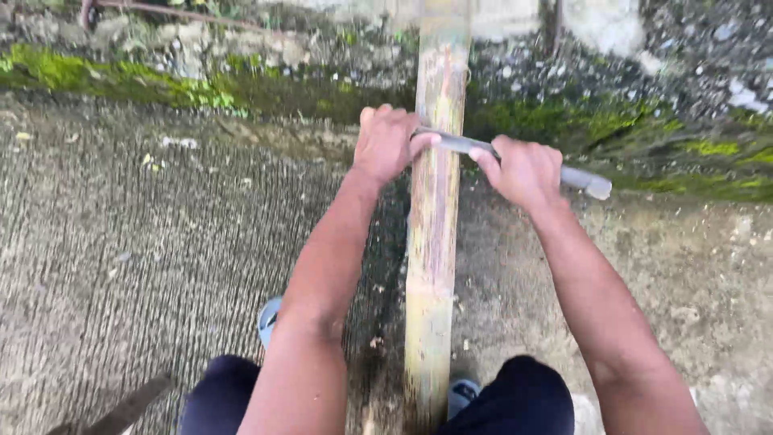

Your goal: The recorder uses a knife to scrape the outer layer off a bamboo pole.

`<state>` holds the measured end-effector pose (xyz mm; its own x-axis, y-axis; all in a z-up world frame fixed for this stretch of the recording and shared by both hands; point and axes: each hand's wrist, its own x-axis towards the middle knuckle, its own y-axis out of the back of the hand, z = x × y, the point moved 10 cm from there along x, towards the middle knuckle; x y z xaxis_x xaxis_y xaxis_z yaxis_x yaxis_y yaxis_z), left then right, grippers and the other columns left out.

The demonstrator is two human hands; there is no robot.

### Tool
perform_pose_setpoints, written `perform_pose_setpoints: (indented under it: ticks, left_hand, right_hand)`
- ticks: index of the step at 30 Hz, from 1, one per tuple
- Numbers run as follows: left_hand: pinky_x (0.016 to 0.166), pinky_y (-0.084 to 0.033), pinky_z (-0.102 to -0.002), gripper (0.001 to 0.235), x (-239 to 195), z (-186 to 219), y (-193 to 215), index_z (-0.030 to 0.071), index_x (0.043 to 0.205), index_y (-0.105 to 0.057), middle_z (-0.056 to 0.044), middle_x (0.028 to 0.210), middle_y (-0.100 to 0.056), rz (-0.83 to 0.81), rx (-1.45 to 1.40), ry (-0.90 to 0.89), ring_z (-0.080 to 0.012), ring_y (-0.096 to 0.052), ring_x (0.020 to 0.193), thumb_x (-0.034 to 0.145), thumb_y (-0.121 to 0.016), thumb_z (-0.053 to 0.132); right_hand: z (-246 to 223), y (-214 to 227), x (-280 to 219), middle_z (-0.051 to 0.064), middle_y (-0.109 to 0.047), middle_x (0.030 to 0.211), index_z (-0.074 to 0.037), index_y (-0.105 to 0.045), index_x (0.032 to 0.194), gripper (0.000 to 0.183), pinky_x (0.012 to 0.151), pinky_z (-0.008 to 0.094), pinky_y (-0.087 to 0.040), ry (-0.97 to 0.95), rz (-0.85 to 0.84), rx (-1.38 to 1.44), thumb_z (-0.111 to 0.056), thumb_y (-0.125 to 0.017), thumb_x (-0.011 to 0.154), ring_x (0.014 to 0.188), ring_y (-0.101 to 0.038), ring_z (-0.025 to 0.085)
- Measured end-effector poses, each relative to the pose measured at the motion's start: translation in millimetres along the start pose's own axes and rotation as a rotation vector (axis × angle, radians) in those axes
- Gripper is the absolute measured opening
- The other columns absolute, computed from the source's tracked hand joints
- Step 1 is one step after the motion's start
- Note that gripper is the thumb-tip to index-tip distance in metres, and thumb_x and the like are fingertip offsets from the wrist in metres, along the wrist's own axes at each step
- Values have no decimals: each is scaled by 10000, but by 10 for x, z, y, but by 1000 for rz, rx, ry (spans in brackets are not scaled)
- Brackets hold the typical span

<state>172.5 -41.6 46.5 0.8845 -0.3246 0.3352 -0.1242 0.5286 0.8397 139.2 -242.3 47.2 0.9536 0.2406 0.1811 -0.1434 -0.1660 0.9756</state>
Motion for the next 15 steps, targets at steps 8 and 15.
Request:
perform_pose_setpoints:
  ticks: [8, 15]
  left_hand:
    - [855, -364, -449, 421, 757, -368, 43, 140, 832, -725, -60, 838, -668, 112, 27, -73, -276, -560, 905, 844, -741, 560]
    - [830, -356, -460, 445, 560, -344, 57, 120, 828, -723, -54, 829, -664, 100, -20, -100, -272, -551, 894, 867, -732, 563]
  right_hand:
    - [165, -73, 727, 126, -685, 703, -116, -694, 856, 519, 702, 533, -480, -77, -37, -71, -596, -592, 1025, 682, -683, 360]
    - [68, -42, 592, 144, -683, 703, -120, -702, 886, 514, 732, 542, -463, -59, -35, -63, -602, -591, 1026, 707, -675, 379]
